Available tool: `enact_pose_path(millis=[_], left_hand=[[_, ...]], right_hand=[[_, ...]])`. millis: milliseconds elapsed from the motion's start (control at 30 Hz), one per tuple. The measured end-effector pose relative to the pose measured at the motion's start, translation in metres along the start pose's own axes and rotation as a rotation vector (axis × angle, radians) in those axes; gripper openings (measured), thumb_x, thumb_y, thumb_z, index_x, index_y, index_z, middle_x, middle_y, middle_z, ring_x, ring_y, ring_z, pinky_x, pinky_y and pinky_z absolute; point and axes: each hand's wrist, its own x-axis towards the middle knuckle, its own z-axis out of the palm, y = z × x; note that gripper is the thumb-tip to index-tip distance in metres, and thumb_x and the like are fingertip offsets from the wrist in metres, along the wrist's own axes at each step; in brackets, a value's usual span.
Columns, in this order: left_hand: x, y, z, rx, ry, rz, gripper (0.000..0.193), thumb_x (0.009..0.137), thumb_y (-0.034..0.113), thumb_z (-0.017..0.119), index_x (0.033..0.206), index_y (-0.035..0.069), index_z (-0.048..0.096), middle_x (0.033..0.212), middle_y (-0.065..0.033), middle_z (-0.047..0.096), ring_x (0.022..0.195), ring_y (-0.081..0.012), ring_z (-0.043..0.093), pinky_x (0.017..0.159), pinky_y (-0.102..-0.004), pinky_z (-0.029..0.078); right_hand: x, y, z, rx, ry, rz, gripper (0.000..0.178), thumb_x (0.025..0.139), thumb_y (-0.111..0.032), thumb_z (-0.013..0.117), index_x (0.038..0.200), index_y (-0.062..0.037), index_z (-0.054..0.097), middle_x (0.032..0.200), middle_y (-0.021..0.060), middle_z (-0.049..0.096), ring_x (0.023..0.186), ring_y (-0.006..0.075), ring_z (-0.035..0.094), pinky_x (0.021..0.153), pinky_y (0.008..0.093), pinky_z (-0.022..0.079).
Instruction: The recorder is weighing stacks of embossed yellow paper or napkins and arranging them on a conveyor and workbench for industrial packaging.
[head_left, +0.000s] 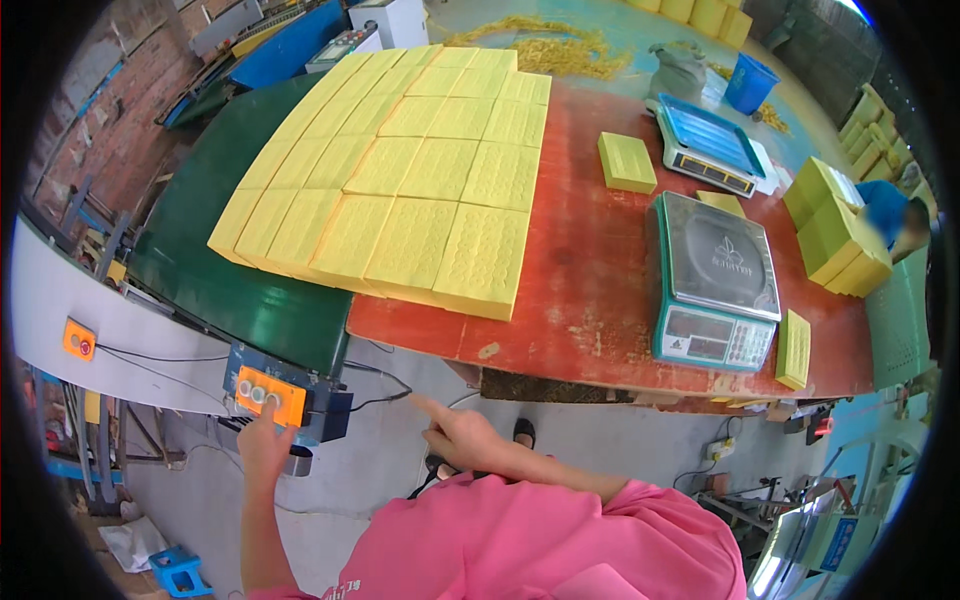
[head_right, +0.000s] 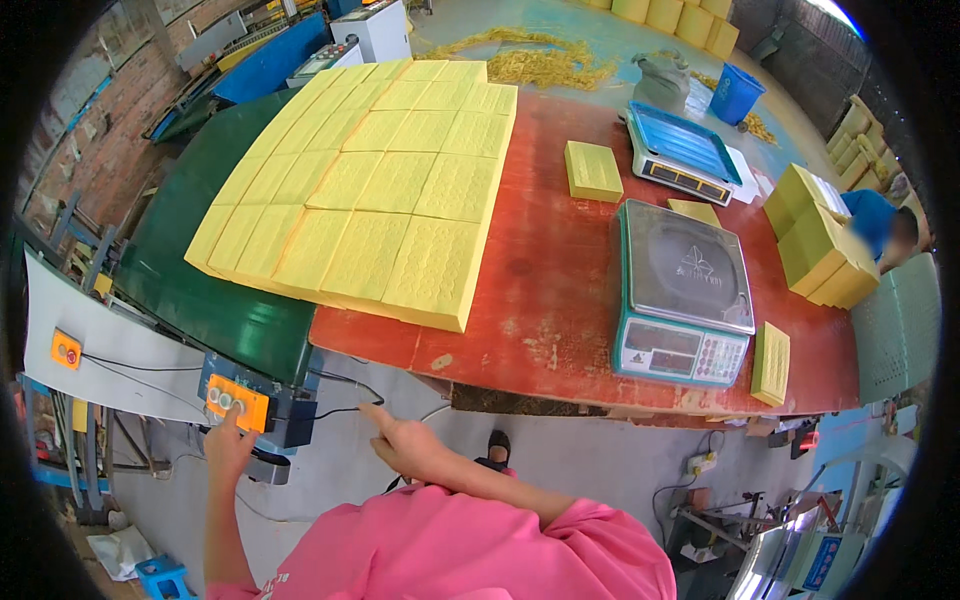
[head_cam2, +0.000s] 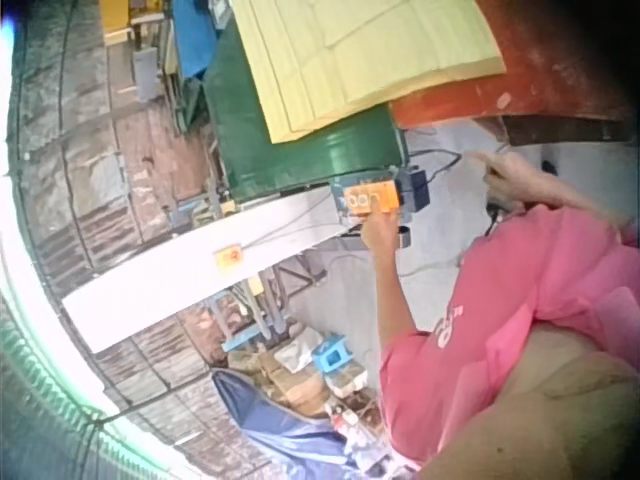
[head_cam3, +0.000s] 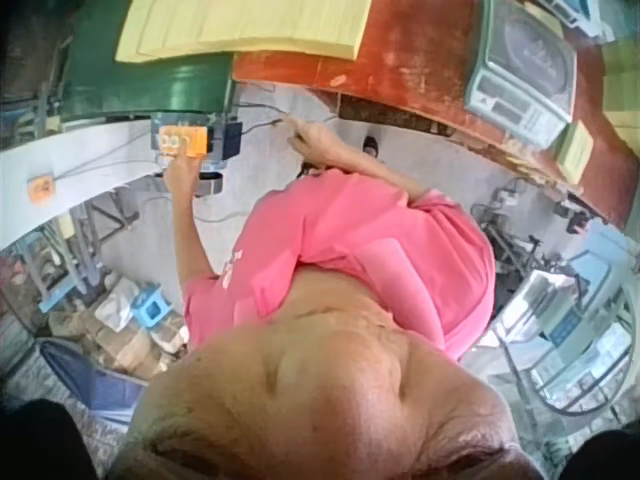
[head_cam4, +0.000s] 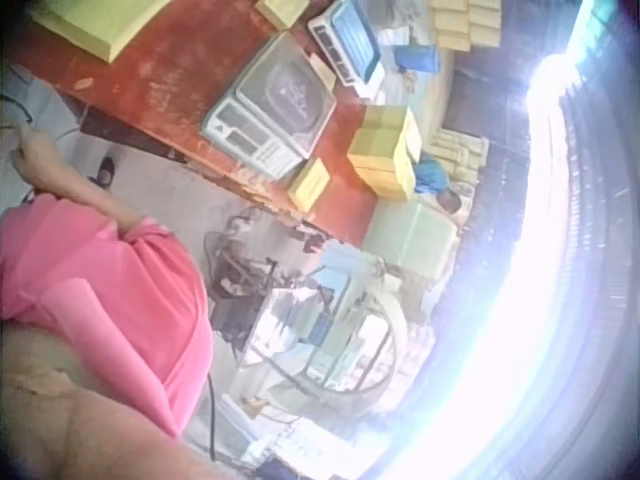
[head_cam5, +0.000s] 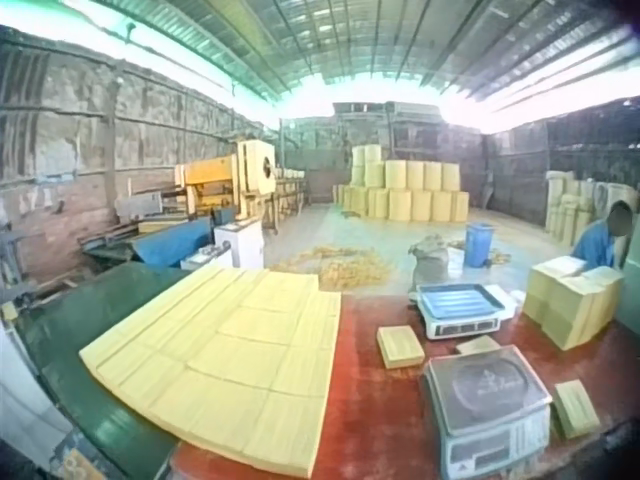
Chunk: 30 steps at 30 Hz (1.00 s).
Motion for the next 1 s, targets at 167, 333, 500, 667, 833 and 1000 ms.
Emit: enact_pose_path(millis=[167,333,500,667,833,1000], left_hand=[[0.004,0.018,-0.012,0.059,-0.025,-0.085,0.060,0.073,0.028,0.078,0.124,0.004,0.058,0.077,-0.0189,0.067,0.077,-0.0374,0.067,0.068,-0.0469,0.051],[0.019,0.070,-0.056,0.273,-0.178,-0.177,0.061,0.074,0.030,0.077,0.126,0.004,0.059,0.091,-0.0209,0.069,0.087,-0.0369,0.067,0.075,-0.0462,0.051],[0.092,0.256,-0.052,-0.239,0.385,0.454,0.046,0.079,0.015,0.073,0.123,0.007,0.060,0.108,-0.0124,0.065,0.099,-0.0325,0.062,0.082,-0.0410,0.052],[0.154,0.378,0.002,-0.398,0.472,0.833,0.045,0.085,0.013,0.067,0.126,-0.002,0.057,0.133,-0.0182,0.055,0.126,-0.0342,0.051,0.105,-0.0425,0.042],[0.145,0.383,0.033,-0.301,0.431,0.814,0.046,0.090,0.016,0.060,0.127,-0.009,0.054,0.136,-0.0227,0.052,0.129,-0.0367,0.047,0.112,-0.0459,0.035],[0.085,0.366,0.030,-0.303,0.330,0.878,0.049,0.089,0.017,0.061,0.130,-0.009,0.052,0.139,-0.0220,0.050,0.131,-0.0358,0.045,0.112,-0.0457,0.033]], right_hand=[[-0.013,0.022,-0.066,0.088,-0.007,-0.024,0.058,0.088,-0.015,0.058,0.142,-0.0086,0.037,0.076,0.0175,0.066,0.067,0.0356,0.065,0.063,0.0452,0.052],[-0.023,0.016,-0.129,0.178,0.038,0.024,0.051,0.086,-0.002,0.061,0.135,-0.0055,0.049,0.079,0.0123,0.066,0.070,0.0259,0.065,0.066,0.0354,0.052],[0.009,0.034,-0.203,-0.181,0.705,-0.320,0.036,0.080,0.006,0.061,0.115,-0.0004,0.062,0.110,0.0195,0.063,0.102,0.0351,0.061,0.084,0.0404,0.051],[0.081,0.075,-0.236,-0.499,0.765,-0.275,0.039,0.081,-0.002,0.063,0.120,0.0010,0.059,0.129,0.0192,0.056,0.126,0.0361,0.049,0.102,0.0449,0.043],[0.066,0.087,-0.215,-0.596,0.700,-0.216,0.042,0.082,-0.010,0.063,0.122,0.0022,0.058,0.133,0.0175,0.054,0.131,0.0357,0.046,0.106,0.0462,0.039],[-0.011,0.052,-0.178,-0.100,0.843,-0.070,0.033,0.088,-0.003,0.058,0.120,0.0014,0.060,0.129,0.0168,0.057,0.124,0.0311,0.053,0.102,0.0380,0.043]])
